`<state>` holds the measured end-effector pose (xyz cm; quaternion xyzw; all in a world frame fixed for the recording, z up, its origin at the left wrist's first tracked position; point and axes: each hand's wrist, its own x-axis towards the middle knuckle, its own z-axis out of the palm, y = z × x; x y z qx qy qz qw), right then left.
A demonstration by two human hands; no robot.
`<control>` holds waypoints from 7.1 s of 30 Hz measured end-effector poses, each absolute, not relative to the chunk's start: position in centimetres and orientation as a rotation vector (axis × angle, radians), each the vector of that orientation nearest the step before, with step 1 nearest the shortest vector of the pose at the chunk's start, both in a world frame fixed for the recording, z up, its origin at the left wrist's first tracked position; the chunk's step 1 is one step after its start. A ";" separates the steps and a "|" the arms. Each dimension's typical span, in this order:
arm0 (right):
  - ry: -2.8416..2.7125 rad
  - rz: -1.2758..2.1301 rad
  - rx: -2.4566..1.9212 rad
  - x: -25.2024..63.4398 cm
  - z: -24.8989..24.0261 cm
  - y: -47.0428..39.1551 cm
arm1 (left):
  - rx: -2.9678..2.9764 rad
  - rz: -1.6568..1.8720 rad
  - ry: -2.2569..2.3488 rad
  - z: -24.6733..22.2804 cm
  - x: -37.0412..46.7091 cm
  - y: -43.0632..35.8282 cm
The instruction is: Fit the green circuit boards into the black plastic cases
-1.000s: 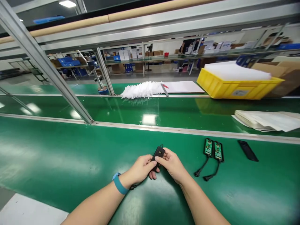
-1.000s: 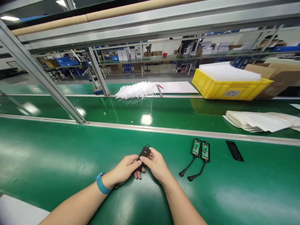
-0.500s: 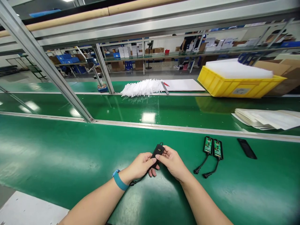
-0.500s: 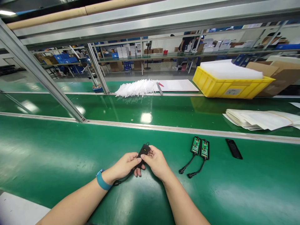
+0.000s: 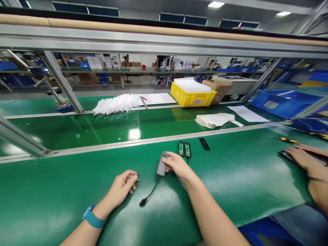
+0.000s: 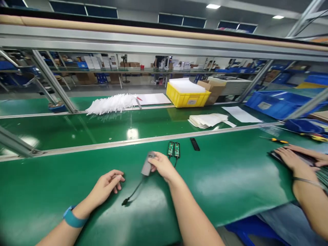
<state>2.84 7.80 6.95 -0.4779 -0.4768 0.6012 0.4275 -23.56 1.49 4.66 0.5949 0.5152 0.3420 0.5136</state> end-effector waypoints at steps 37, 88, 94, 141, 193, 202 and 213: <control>-1.752 -0.184 -2.382 19.3 4.2 3.7 | 2.579 0.867 1.631 -0.3 -30.2 2.0; -1.546 1.272 -1.489 -5.4 4.2 9.5 | 0.653 1.066 0.925 4.1 -27.9 4.7; -1.296 1.630 -1.266 -5.5 5.1 8.0 | 0.627 0.942 0.784 4.5 -28.1 4.7; -0.588 2.003 -0.957 -8.6 4.6 6.3 | 2.305 0.822 1.711 4.7 -25.7 1.7; -1.251 1.534 -1.094 -8.3 4.9 7.2 | 1.255 0.805 1.206 6.0 -26.5 3.0; -1.073 1.794 -0.859 -7.5 5.6 6.7 | 0.555 0.558 0.590 4.8 -24.9 2.2; -1.134 1.678 -1.041 -7.6 4.3 7.4 | 0.869 0.795 0.815 4.2 -23.8 2.1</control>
